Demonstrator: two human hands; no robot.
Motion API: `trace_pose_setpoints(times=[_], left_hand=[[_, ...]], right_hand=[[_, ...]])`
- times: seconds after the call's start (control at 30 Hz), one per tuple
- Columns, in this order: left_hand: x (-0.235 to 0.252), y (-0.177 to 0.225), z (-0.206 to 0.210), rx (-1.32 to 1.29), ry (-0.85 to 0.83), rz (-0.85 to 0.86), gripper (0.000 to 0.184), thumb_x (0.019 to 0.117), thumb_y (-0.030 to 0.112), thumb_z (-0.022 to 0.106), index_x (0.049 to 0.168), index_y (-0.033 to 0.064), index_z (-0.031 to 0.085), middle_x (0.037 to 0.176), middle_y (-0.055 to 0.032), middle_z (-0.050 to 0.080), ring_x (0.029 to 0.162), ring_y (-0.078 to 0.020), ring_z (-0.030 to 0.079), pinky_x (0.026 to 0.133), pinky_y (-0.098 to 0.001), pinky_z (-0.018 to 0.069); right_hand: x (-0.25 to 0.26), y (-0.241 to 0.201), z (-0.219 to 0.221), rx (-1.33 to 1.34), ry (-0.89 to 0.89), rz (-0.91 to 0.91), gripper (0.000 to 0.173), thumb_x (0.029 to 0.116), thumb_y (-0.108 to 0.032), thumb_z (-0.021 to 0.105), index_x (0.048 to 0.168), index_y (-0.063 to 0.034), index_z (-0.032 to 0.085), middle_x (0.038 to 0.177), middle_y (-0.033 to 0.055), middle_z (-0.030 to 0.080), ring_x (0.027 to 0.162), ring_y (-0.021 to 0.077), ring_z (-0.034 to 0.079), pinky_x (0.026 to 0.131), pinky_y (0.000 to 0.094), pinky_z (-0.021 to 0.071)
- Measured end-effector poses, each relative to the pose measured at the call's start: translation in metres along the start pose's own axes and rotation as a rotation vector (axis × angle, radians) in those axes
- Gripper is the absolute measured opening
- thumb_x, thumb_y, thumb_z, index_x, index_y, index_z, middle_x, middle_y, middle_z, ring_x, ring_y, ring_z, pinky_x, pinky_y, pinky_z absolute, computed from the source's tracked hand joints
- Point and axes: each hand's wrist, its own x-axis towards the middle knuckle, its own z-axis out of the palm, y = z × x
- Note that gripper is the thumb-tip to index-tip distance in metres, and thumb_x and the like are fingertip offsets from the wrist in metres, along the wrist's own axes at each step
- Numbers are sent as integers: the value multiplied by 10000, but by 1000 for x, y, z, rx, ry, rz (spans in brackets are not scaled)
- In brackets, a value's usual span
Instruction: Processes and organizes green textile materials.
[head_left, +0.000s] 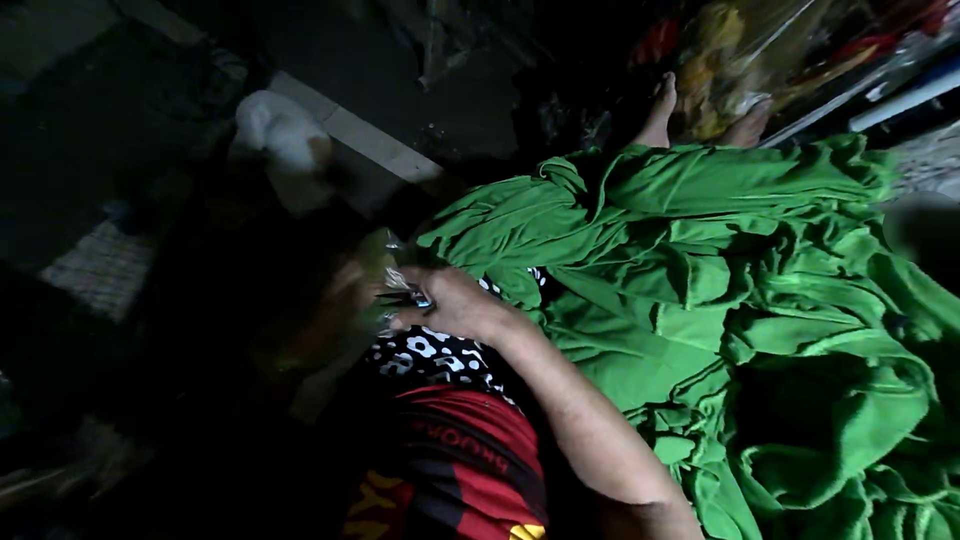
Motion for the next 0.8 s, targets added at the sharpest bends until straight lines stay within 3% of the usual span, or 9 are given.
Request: trace_pose_setpoints(times=[0.07, 0.1, 0.17, 0.23, 0.3, 0.4, 0.5, 0.7, 0.8], left_hand=[[21, 2, 3, 325, -84, 67, 219, 1008, 67, 615, 1153, -84, 680, 1222, -276, 648, 1186, -410, 606, 1039, -591, 443], [26, 3, 3, 361, -146, 123, 218, 1014, 68, 606, 1165, -61, 695, 1277, -293, 624, 1240, -469, 566, 1055, -646, 407], [29, 4, 2, 360, -287, 108, 352, 1055, 73, 536, 1392, -9, 595, 1407, -268, 573, 1324, -450, 530, 1117, -613, 380], [27, -1, 7, 281, -279, 167, 232, 1035, 87, 588, 1173, -70, 689, 1148, -251, 695, 1089, -375, 668, 992, -549, 493], [26, -6, 11, 206, -233, 277, 161, 966, 78, 683, 927, -77, 712, 945, -203, 700, 927, -297, 678, 890, -493, 535], [24, 1, 10, 95, -218, 302, 177, 1011, 74, 594, 1002, -60, 709, 914, -158, 697, 826, -199, 660, 805, -397, 548], [31, 1, 13, 66, -145, 314, 349, 1036, 16, 446, 1353, -33, 583, 1172, -215, 659, 998, -255, 674, 911, -412, 556], [88, -11, 46, 196, 36, -7, 455, 1013, 152, 641, 1429, 2, 532, 1477, -299, 462, 1338, -455, 497, 1100, -578, 419], [106, -12, 43, 37, 43, -6, 300, 1062, 100, 534, 1267, -103, 615, 1316, -298, 598, 1247, -387, 580, 1079, -514, 437]], right_hand=[[-2, 15, -19, -24, 90, -4, 514, 940, -237, 756, 1376, -5, 610, 1235, 208, 686, 1115, 326, 676, 994, 515, 526], [-2, 25, -32, -38, 191, -6, 435, 967, -184, 709, 1343, 19, 628, 1272, 213, 669, 1137, 321, 669, 1006, 494, 523], [-1, 44, -65, -82, 372, 111, 332, 1029, -93, 568, 1332, 35, 612, 1277, 213, 664, 1160, 322, 662, 1013, 487, 516], [0, 60, -98, -155, 460, 328, 327, 1061, -97, 493, 1353, 4, 602, 1305, 221, 650, 1220, 361, 631, 1044, 541, 479], [-1, 81, -123, -164, 473, 496, 360, 1074, -163, 487, 1386, -16, 590, 1340, 249, 625, 1271, 415, 589, 1066, 604, 435], [-11, 117, -145, 31, 650, 621, 514, 1060, -212, 539, 1521, -15, 428, 1429, 258, 557, 1336, 400, 537, 1102, 582, 417], [-15, 127, -146, 224, 852, 667, 504, 1061, -218, 539, 1516, -34, 424, 1424, 218, 557, 1308, 331, 548, 1081, 539, 429], [-6, 121, -103, -229, 866, 327, 367, 959, 28, 549, 1320, 35, 620, 1350, 230, 622, 1261, 344, 608, 1076, 495, 478], [-7, 117, -88, -261, 614, 207, 295, 990, -28, 582, 1272, 18, 654, 1269, 223, 663, 1157, 372, 659, 994, 555, 516]])
